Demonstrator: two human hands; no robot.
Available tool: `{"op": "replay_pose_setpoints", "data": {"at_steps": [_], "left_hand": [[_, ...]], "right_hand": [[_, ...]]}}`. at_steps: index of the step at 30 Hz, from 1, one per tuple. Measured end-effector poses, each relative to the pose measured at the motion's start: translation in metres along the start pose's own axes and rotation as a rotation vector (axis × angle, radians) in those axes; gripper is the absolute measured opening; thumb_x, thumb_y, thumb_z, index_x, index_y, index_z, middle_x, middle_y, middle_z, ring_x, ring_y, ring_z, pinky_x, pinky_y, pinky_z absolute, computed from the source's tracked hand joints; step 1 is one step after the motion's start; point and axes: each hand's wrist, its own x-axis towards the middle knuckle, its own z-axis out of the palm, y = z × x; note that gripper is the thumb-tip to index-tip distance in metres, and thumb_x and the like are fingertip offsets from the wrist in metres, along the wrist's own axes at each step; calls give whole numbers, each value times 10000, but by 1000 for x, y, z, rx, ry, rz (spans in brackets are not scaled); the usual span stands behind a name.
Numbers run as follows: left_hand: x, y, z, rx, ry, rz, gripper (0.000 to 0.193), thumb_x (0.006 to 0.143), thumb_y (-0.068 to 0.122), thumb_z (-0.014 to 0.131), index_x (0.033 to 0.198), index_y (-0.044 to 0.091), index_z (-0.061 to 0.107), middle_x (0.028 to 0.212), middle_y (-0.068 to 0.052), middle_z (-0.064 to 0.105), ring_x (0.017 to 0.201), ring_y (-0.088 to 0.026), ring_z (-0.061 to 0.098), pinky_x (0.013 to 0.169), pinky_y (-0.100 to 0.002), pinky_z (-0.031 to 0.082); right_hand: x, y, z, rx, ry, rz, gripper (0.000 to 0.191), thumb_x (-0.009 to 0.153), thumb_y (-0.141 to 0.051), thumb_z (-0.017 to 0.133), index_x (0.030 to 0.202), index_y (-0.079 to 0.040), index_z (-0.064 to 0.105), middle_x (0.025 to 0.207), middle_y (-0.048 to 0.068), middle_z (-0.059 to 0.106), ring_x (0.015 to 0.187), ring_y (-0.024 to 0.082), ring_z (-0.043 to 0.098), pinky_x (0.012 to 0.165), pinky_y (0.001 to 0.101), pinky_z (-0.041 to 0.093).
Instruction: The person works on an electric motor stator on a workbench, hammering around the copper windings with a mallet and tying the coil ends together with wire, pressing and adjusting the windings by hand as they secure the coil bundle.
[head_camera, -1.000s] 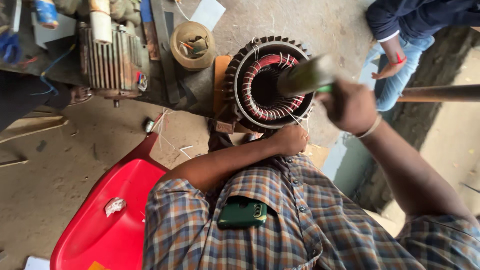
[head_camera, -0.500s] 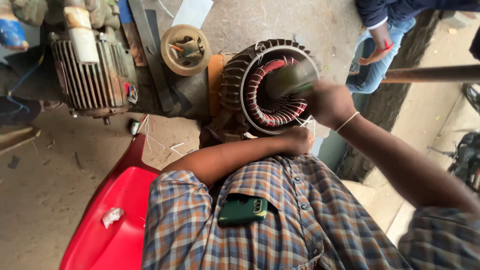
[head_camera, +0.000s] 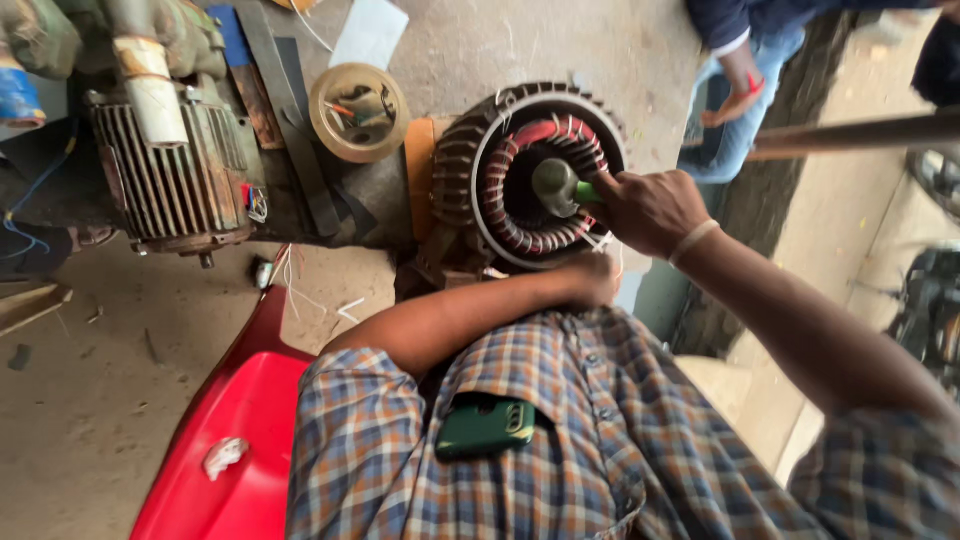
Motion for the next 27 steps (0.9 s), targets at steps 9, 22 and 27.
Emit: {"op": "replay_pose_setpoints", "data": {"at_steps": [9,22,27], "left_hand": [[-12,-17,-2,32,131,-9,282,841,302,660,951,46,709,1002,-216,725,948,-403,693,843,-483,541],[-76,110,-11,82,708,-413,325,948,150,541,1227,48,672,1003,-249,719,968,-419,687,878,-515,522],[-87,142,-10,181,770,-600,247,985,165,543,1111,7,685,966,-211,736,954,-369,715,890,-483,542]], "right_hand": [[-42,45,32,226,286,-107,270,1006,-362,659,1014,-93,641,746,135,659,618,374,655,531,470,504],[12,175,173,1058,542,22,475,1118,-454,573,1155,14,641,871,245,677,803,436,623,720,454,512],[44,138,240,1129,142,313,298,1057,-315,589,1098,-26,648,986,197,701,882,393,638,802,442,502]]}}
